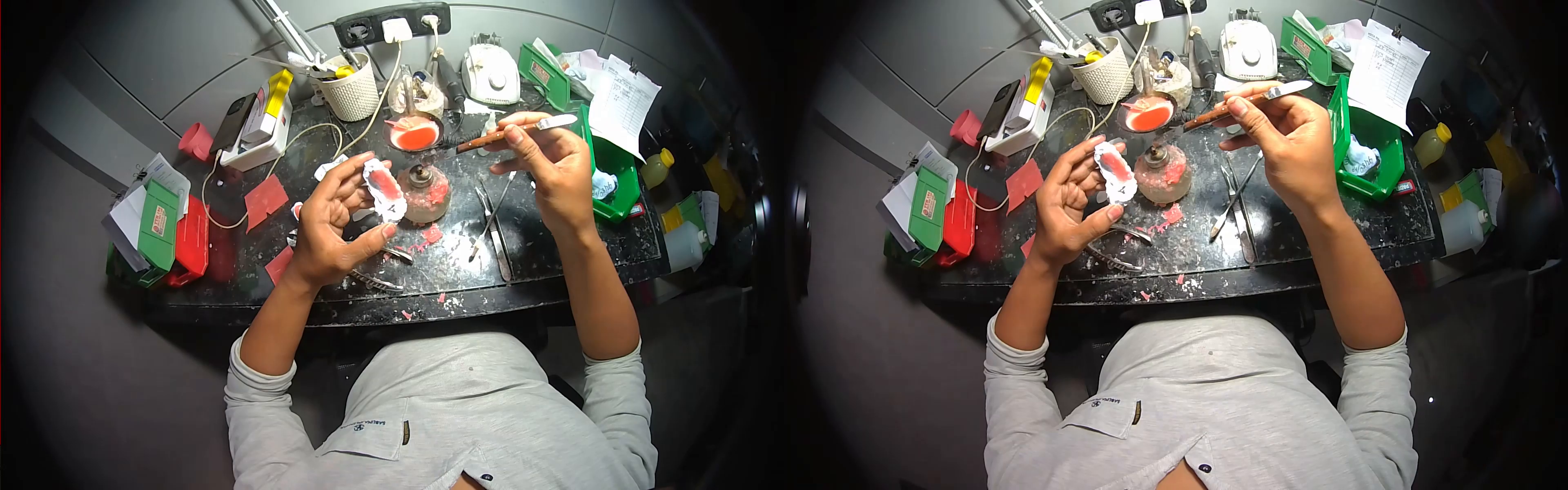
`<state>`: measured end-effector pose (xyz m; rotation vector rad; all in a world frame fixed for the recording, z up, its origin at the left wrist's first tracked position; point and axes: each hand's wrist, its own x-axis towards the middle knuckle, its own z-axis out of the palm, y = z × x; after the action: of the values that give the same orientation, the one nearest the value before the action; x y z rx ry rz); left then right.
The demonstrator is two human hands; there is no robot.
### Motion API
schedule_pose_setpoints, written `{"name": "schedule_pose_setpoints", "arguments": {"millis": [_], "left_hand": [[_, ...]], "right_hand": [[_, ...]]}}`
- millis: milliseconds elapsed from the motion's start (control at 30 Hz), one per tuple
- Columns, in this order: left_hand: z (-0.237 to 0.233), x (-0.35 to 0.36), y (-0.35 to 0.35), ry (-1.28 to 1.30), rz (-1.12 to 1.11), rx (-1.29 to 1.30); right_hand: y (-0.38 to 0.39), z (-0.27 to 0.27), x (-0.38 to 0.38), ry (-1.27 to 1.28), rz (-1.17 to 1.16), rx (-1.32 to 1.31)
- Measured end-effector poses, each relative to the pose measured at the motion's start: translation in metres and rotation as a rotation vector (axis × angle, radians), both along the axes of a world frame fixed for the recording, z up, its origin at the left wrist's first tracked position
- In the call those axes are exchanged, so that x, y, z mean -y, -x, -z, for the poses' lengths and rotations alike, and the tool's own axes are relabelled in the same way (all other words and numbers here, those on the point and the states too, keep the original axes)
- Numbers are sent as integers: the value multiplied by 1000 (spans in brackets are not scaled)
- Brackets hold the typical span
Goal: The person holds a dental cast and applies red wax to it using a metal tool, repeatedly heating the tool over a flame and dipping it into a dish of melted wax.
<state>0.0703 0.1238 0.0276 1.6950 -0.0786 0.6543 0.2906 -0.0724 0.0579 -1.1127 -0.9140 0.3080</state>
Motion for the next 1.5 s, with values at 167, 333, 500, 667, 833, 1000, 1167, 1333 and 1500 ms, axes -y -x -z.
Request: {"name": "schedule_pose_setpoints", "arguments": {"millis": [167,333,500,667,833,1000,1167,1333,1500], "left_hand": [[-5,1,2,41,8,-50],[-6,-2,1,89,34,-57],[-8,-9,3,196,101,-128],[-9,-9,4,222,135,-106],[-11,-7,4,205,136,-92],[-10,-7,3,168,145,-137],[-10,-2,3,165,134,-143],[-7,-6,2,142,132,-133],[-9,-3,2,163,148,-128]], "right_hand": [[1,-1,0,3,5,-9],[-3,4,-1,-8,3,22],[-1,3,0,-1,7,30],[0,3,0,5,8,35],[5,-2,0,-15,2,1],[18,-3,-2,-38,-105,2],[30,0,-6,-59,-230,25],[33,1,-6,-70,-261,33],[36,0,-6,-63,-282,38]]}}
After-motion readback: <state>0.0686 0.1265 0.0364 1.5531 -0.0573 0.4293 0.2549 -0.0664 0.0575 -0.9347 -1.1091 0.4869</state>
